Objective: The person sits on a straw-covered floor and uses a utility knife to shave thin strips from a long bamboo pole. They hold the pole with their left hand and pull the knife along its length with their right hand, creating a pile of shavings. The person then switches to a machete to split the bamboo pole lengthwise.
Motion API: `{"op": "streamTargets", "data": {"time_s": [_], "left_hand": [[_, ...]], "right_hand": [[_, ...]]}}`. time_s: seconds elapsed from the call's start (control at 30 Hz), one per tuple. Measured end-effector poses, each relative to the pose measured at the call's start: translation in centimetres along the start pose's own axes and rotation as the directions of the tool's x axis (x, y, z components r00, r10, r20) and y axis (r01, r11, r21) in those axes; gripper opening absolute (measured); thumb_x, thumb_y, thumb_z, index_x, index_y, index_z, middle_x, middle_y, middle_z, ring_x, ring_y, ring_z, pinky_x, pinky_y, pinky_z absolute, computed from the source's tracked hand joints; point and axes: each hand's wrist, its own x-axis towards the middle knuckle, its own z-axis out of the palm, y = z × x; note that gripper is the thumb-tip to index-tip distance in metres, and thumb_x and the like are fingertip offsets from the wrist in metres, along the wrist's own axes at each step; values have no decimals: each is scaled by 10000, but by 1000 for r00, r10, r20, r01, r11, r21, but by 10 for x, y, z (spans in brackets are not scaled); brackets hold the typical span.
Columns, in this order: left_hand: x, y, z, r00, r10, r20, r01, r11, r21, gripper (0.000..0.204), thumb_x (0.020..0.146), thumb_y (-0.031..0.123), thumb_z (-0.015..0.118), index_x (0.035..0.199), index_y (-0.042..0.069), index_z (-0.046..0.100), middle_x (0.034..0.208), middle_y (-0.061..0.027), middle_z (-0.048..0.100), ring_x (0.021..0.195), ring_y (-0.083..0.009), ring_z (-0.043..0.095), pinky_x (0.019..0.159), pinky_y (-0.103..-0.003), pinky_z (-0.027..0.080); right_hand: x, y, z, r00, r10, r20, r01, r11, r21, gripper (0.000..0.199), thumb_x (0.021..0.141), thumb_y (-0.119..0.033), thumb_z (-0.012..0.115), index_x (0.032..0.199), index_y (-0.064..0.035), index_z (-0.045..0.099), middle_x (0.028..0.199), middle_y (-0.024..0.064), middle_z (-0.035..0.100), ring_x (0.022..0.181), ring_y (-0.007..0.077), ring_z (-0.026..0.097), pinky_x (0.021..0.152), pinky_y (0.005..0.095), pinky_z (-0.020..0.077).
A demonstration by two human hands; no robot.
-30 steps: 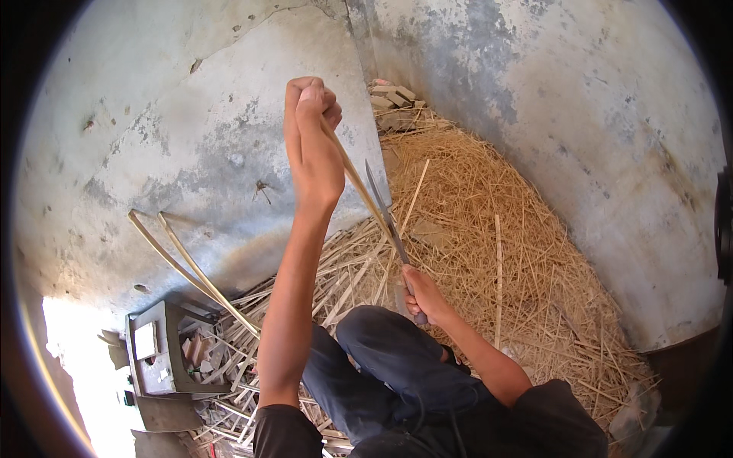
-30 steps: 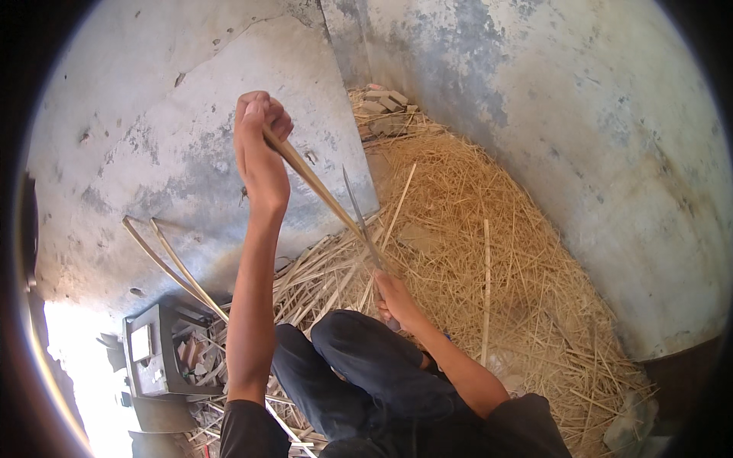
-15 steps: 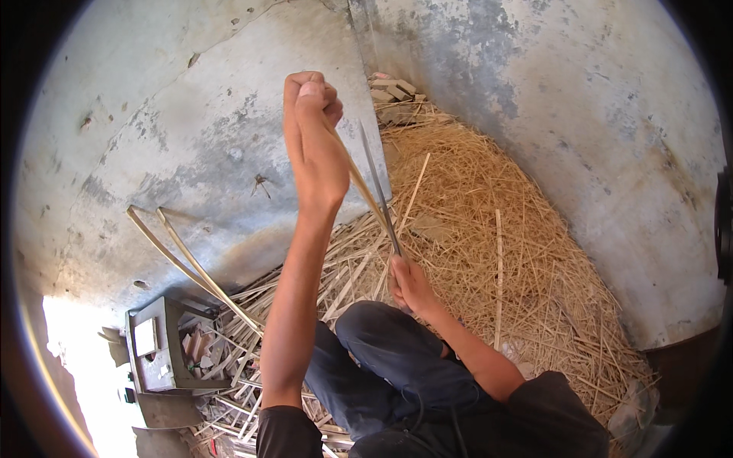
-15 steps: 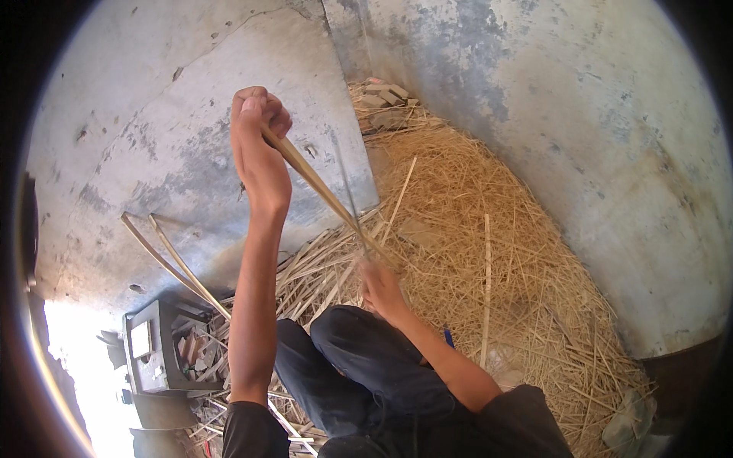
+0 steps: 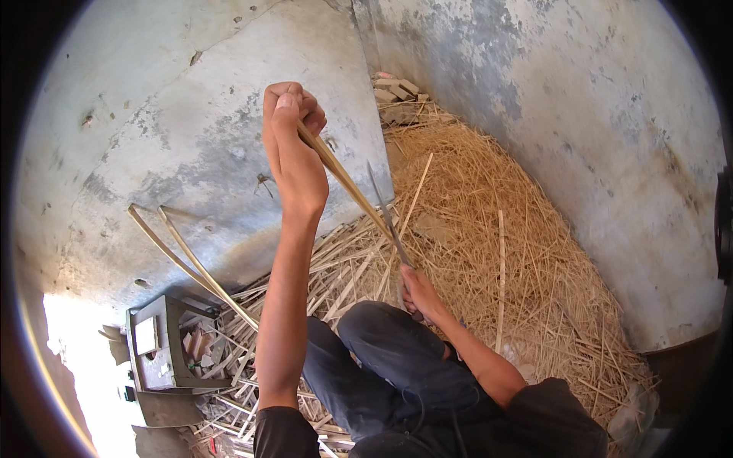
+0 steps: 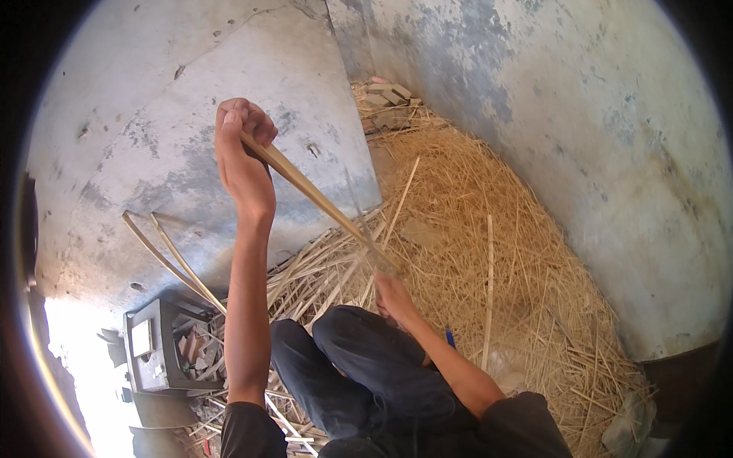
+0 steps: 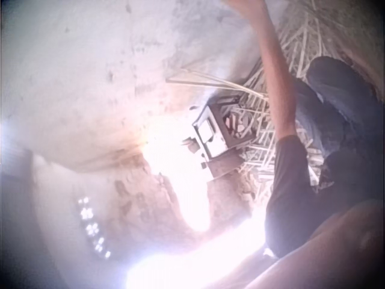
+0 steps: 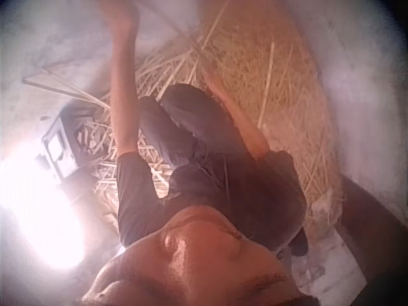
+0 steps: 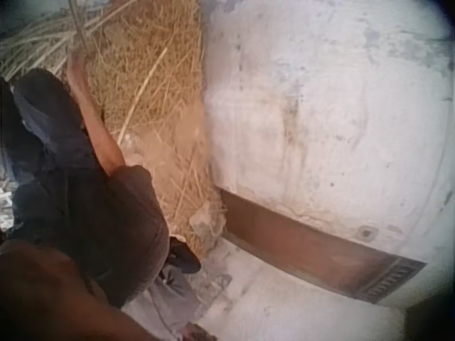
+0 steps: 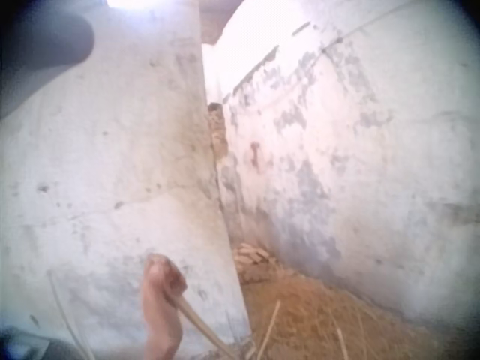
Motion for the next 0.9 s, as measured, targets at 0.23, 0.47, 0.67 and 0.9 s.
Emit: {"op": "streamTargets", "data": {"time_s": [0.23,0.47,0.67,0.9], "left_hand": [[2,-1,-1,997,24,-71,-23,1000,19,212,1058,243,396,987,67,490,840,-17,402,766,-129,373,711,-300,351],[14,-11,-50,986,-9,-169,1,999,-47,170,1041,225,408,947,97,469,831,-12,399,752,-127,368,686,-302,340],[15,-11,-62,991,-24,-131,12,995,-97,174,1040,211,389,921,99,449,810,-14,374,730,-132,352,673,-300,330],[12,-7,-36,994,-3,-111,-4,998,-67,176,1035,218,387,922,97,448,796,-16,374,725,-133,361,662,-304,330]], "right_hand": [[18,-4,7,980,-137,141,129,989,68,478,1133,-490,427,852,-103,425,556,-13,352,419,93,342,404,297,315],[80,90,2,925,-348,-152,303,918,-255,519,1104,-490,528,762,-112,432,562,-37,365,432,99,363,419,318,299],[38,-7,45,967,-256,11,252,945,-210,460,1120,-447,525,811,-115,451,570,-52,353,449,67,361,416,295,291],[57,43,16,945,-319,-76,275,896,-348,554,1083,-562,527,831,-68,528,553,-17,433,445,121,430,441,346,366]]}}
